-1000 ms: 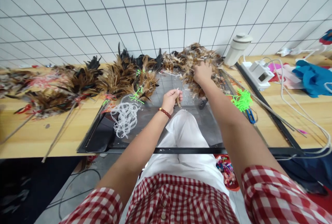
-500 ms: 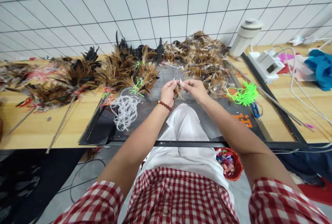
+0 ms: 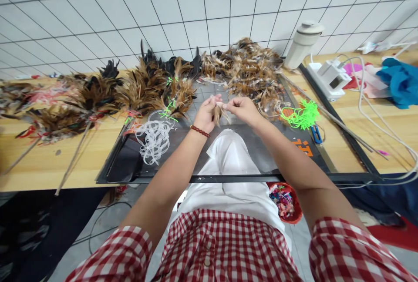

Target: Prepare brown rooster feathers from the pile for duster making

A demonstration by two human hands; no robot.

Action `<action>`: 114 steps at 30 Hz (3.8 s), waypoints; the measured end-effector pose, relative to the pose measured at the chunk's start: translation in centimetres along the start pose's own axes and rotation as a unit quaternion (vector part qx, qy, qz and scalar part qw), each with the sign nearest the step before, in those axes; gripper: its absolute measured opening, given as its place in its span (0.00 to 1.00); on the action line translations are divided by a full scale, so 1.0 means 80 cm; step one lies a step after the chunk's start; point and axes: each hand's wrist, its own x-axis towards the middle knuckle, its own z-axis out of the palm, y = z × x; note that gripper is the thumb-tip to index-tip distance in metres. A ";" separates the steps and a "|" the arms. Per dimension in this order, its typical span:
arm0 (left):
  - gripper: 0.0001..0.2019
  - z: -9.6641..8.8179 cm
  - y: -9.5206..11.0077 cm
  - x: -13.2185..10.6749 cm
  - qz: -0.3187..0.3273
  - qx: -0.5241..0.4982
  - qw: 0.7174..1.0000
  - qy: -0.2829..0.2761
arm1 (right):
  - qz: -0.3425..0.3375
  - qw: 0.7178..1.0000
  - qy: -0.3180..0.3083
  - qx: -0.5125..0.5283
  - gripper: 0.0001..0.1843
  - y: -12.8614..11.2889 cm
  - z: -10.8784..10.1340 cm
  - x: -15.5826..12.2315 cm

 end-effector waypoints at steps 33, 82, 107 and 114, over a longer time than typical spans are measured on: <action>0.17 -0.003 0.010 -0.005 -0.080 -0.195 0.977 -0.023 | 0.078 0.898 0.221 -0.373 0.21 -0.019 -0.049 0.165; 0.16 0.005 -0.001 -0.006 -0.082 0.029 0.996 -0.019 | -0.026 0.985 0.082 0.151 0.29 -0.008 0.005 0.029; 0.12 0.006 -0.007 -0.004 -0.070 0.061 0.996 -0.006 | 0.002 0.973 -0.200 0.116 0.33 -0.027 -0.019 0.015; 0.13 0.004 -0.011 -0.003 -0.053 0.096 0.993 -0.033 | -0.112 0.992 0.017 -0.048 0.17 -0.012 -0.007 0.023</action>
